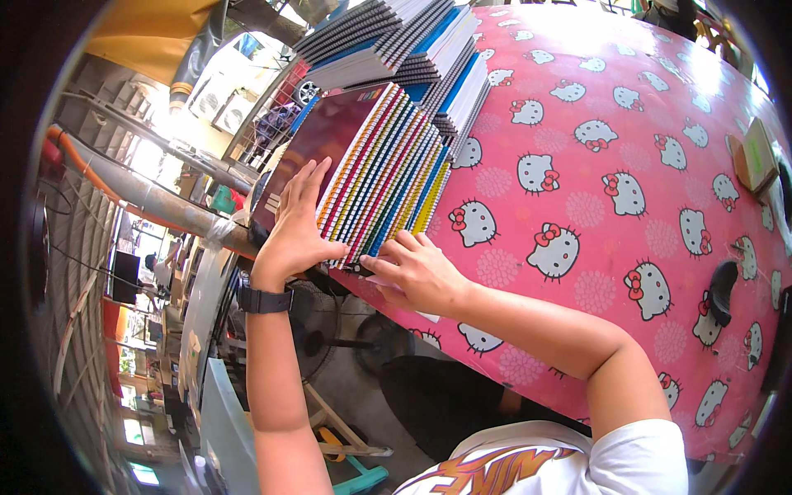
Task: The person uses a pair of small pink shears to trim or adjust the spiral bindings and covers of a stack of notebooks on a pink Hello Kitty themed table.
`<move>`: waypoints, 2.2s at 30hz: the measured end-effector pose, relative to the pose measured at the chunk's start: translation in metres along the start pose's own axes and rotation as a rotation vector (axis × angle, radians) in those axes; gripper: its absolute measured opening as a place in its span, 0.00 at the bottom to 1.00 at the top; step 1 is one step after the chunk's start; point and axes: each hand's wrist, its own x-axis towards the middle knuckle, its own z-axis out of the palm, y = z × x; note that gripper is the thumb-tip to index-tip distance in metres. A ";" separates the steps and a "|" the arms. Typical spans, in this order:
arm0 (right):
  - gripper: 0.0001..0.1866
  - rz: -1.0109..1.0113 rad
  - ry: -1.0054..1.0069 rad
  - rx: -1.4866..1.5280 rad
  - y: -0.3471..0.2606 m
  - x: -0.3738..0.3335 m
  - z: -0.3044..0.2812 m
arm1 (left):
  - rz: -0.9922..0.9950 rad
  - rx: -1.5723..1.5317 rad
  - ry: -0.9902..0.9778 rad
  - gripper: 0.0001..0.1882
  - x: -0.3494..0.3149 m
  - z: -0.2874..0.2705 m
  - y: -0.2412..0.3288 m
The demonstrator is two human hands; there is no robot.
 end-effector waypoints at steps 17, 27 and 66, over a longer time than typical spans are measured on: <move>0.22 -0.042 -0.055 -0.038 0.008 -0.006 -0.005 | 0.024 -0.037 0.014 0.59 0.001 0.003 -0.004; 0.17 0.818 -0.448 1.100 0.015 -0.001 -0.004 | 0.034 -0.024 0.023 0.59 0.003 0.003 -0.004; 0.16 0.997 -0.667 1.324 0.022 0.018 -0.013 | 0.028 -0.024 0.049 0.58 0.000 0.003 -0.005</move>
